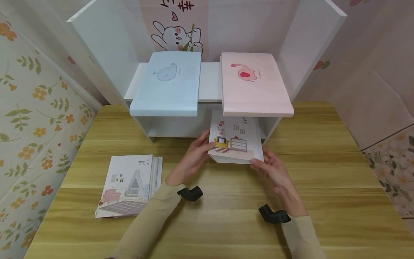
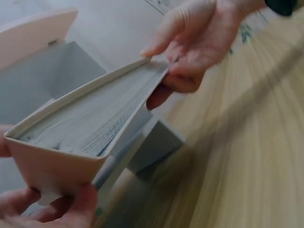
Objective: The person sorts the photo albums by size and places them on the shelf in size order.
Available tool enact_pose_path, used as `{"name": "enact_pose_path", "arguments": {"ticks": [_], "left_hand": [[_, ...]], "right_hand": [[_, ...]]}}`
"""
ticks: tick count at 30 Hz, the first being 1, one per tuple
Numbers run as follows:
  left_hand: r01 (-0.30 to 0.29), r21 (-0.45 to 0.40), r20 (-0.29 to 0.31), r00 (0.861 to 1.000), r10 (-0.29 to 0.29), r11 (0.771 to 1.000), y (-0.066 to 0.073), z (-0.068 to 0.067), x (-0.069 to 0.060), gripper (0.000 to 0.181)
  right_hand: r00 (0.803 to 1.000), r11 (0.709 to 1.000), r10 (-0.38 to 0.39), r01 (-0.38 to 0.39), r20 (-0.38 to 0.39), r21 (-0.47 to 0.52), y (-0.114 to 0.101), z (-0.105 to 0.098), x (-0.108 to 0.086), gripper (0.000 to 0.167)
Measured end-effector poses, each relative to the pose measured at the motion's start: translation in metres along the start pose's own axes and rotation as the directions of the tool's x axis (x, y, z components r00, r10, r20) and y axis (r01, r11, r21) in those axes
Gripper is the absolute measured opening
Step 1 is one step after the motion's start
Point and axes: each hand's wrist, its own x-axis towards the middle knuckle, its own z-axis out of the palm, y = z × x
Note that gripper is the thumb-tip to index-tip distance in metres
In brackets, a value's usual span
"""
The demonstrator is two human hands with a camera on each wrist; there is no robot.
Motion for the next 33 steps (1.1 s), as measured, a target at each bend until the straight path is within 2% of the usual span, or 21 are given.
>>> {"name": "enact_pose_path", "arguments": {"ticks": [3,6,8,11,13,15,19,22,27,33], "left_hand": [[-0.001,0.149,0.036,0.999,-0.005,0.989,0.002,-0.003,0.003,0.073],[-0.015,0.297,0.085,0.996,-0.01,0.955,0.005,-0.006,0.007,0.087],[-0.045,0.375,0.127,0.992,-0.004,0.926,0.006,-0.007,0.01,0.094],[-0.077,0.455,0.157,0.988,0.005,0.887,0.006,-0.008,0.015,0.098],[-0.098,0.5,0.16,0.987,0.02,0.86,0.005,-0.007,0.018,0.094],[-0.115,0.553,0.146,0.988,0.04,0.825,0.005,-0.007,0.02,0.086],[-0.144,0.664,0.101,0.99,0.103,0.734,0.006,-0.005,0.024,0.066],[-0.143,0.712,0.06,0.988,0.143,0.687,0.005,-0.003,0.028,0.048],[-0.169,0.729,0.027,0.975,0.219,0.663,0.001,0.002,0.033,0.025],[-0.173,0.706,-0.024,0.963,0.267,0.687,-0.004,0.008,0.038,0.014]], "right_hand": [[1.0,1.0,-0.001,0.001,-0.021,0.013,0.002,-0.001,0.004,0.077],[0.999,0.999,-0.025,0.027,-0.042,0.048,0.005,-0.002,0.007,0.074],[0.997,0.995,-0.048,0.053,-0.062,0.086,0.008,-0.004,0.009,0.062],[0.992,0.986,-0.063,0.078,-0.106,0.145,0.013,-0.005,0.012,0.033],[0.988,0.982,-0.052,0.077,-0.147,0.17,0.016,-0.005,0.015,0.021],[0.982,0.981,-0.031,0.065,-0.186,0.183,0.018,-0.005,0.017,0.017],[0.971,0.986,0.004,0.036,-0.24,0.163,0.02,-0.004,0.023,0.022],[0.962,0.992,0.017,0.017,-0.274,0.124,0.019,-0.005,0.026,0.025],[0.937,0.998,0.04,-0.018,-0.348,0.065,0.017,-0.007,0.033,0.02],[0.91,0.995,0.096,-0.083,-0.403,0.05,0.013,-0.007,0.039,0.021]]}}
